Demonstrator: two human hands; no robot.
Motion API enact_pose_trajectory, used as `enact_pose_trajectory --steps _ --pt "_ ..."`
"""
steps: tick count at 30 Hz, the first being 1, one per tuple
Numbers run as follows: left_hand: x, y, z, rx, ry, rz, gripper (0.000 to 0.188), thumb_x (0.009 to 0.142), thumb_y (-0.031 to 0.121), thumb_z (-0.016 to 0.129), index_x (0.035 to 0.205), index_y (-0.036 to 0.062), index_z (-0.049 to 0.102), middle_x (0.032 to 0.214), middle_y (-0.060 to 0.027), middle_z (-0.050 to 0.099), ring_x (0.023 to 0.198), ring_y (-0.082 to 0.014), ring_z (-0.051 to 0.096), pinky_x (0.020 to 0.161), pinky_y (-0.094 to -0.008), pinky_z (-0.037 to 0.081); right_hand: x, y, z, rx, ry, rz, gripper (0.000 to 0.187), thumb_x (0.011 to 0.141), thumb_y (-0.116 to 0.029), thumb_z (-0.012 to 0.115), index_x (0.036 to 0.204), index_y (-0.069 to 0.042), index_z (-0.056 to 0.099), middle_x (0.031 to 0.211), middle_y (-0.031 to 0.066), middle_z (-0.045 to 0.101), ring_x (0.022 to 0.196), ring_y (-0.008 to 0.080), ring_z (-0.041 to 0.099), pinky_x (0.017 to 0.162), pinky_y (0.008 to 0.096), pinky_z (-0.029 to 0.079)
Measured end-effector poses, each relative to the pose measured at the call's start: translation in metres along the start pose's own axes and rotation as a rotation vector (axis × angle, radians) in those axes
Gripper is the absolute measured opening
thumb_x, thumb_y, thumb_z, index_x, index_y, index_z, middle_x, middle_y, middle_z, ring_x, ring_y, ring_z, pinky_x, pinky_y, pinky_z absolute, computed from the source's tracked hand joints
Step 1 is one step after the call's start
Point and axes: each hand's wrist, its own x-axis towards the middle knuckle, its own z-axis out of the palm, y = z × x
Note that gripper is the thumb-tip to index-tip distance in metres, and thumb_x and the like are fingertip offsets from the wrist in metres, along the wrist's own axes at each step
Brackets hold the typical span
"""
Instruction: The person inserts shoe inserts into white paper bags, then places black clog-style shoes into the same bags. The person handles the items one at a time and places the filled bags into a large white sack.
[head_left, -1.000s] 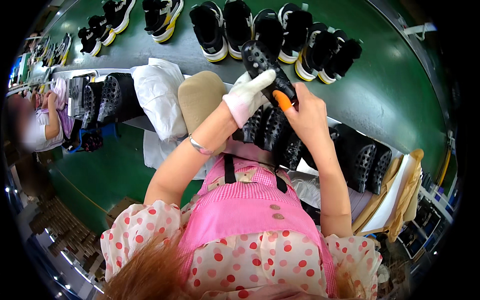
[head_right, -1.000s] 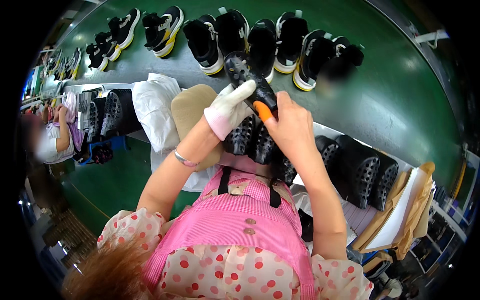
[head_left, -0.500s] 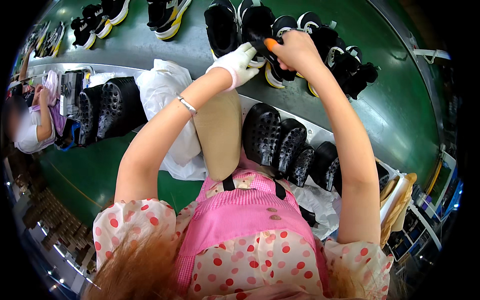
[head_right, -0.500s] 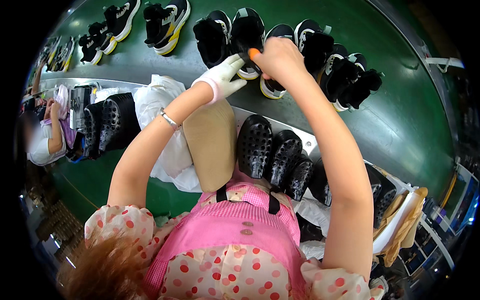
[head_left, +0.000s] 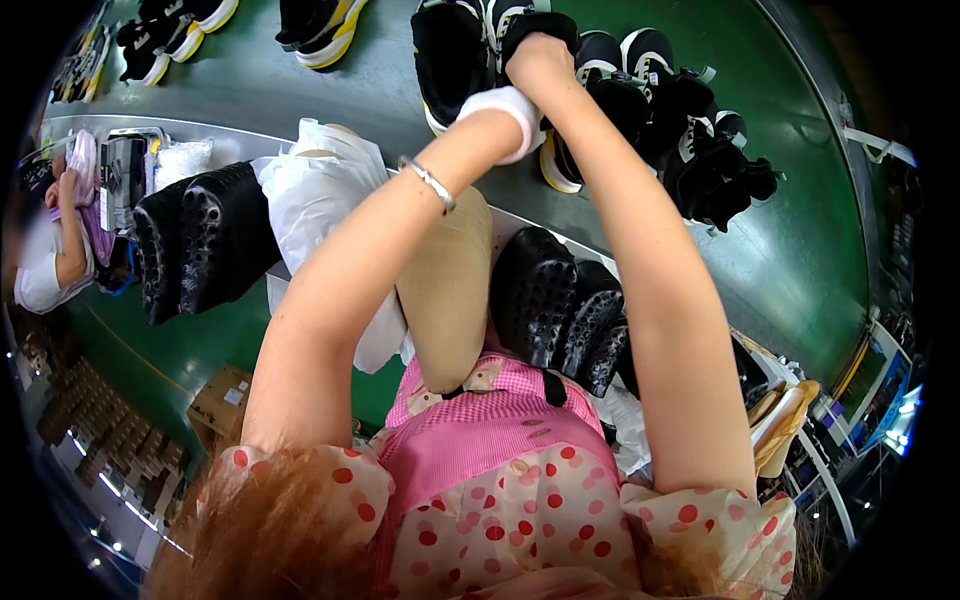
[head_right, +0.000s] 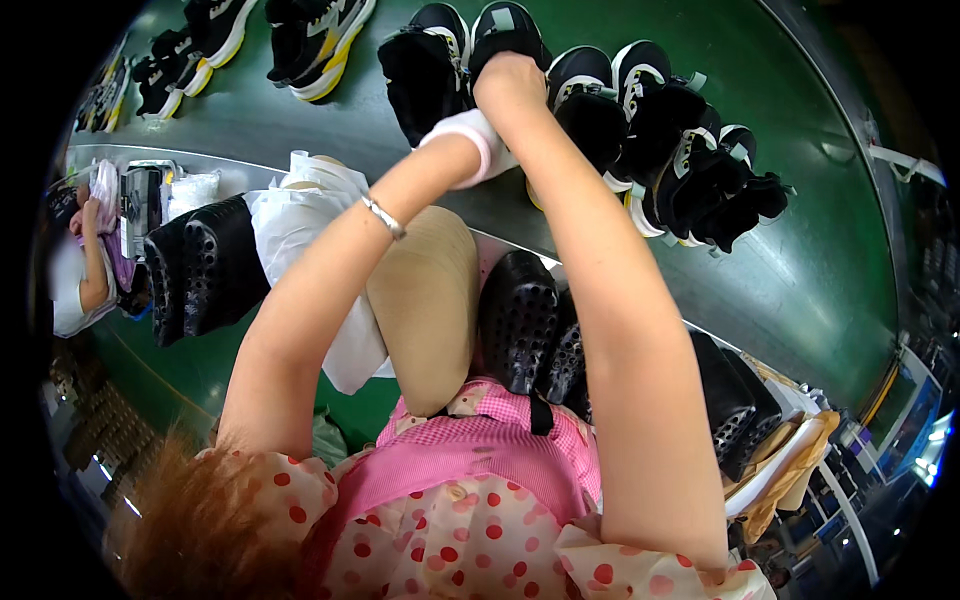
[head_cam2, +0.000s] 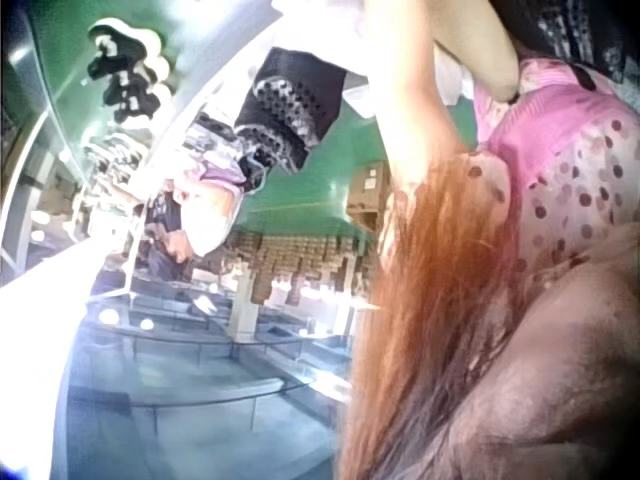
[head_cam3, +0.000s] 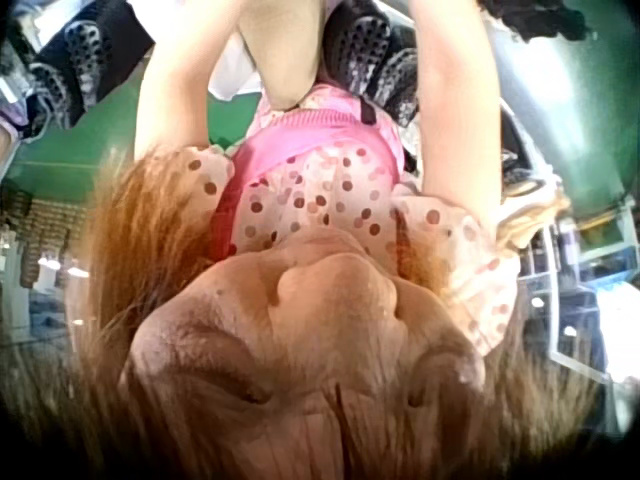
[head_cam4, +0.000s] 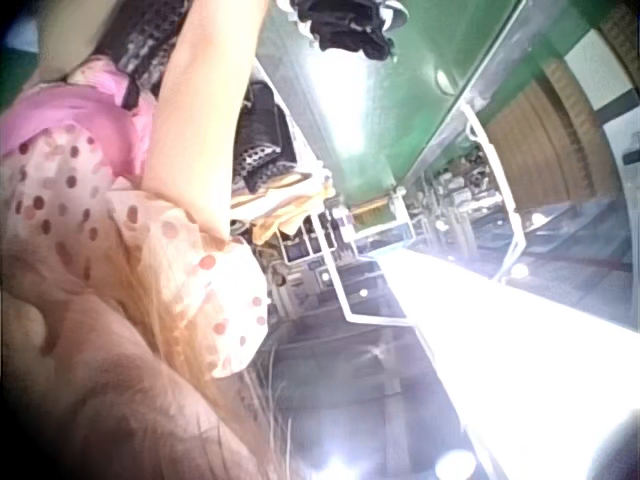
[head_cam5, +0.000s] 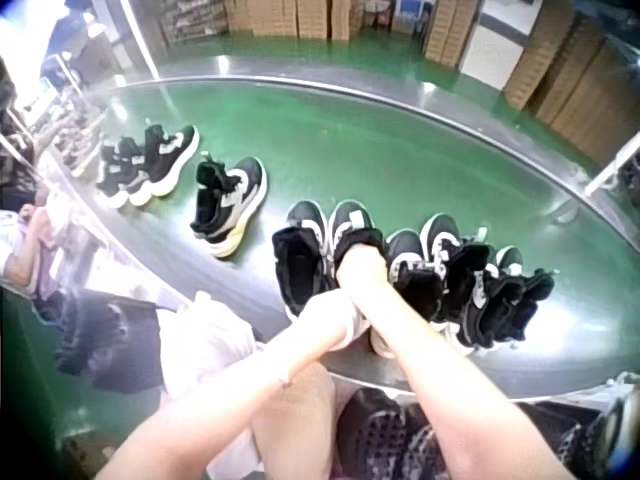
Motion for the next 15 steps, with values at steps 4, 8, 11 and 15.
enact_pose_trajectory --steps 4,8,11,15 --pt "-0.019 0.026 -0.054 -0.091 -0.334 -0.155 0.032 0.089 0.030 0.051 0.099 0.0040 0.067 0.094 -0.0175 0.068 0.083 -0.0280 0.067 0.073 -0.0374 0.054 0.014 -0.006 0.003 0.054 -0.022 0.096 0.024 0.080 -0.004 0.059 0.100 0.000 0.071 0.110 0.0240 0.066 0.106 0.0390 0.063 0.089 0.0406 0.053" --pt "-0.009 0.006 -0.038 -0.140 -0.233 -0.053 0.036 0.086 0.038 0.056 0.096 0.0047 0.067 0.087 -0.0174 0.069 0.077 -0.0291 0.068 0.069 -0.0374 0.054 0.021 -0.011 0.018 0.243 0.020 0.176 0.024 0.083 -0.011 0.060 0.102 -0.001 0.070 0.107 0.0227 0.067 0.104 0.0386 0.063 0.089 0.0410 0.052" --pt "-0.017 0.037 -0.052 0.076 -0.251 -0.175 0.038 0.086 0.034 0.056 0.111 0.0075 0.065 0.099 -0.0154 0.068 0.084 -0.0282 0.066 0.073 -0.0362 0.052 0.023 0.012 0.016 0.099 0.004 -0.044 0.027 0.083 -0.019 0.060 0.100 -0.001 0.069 0.101 0.0252 0.066 0.101 0.0390 0.063 0.086 0.0398 0.053" --pt "-0.032 0.040 -0.054 -0.058 -0.223 -0.308 0.048 0.081 0.049 0.061 0.105 0.0077 0.063 0.084 -0.0114 0.066 0.073 -0.0235 0.063 0.066 -0.0359 0.049 -0.068 0.043 -0.031 0.385 0.091 -0.340 0.039 0.078 -0.027 0.067 0.108 -0.002 0.066 0.099 0.0289 0.065 0.100 0.0386 0.064 0.086 0.0399 0.052"
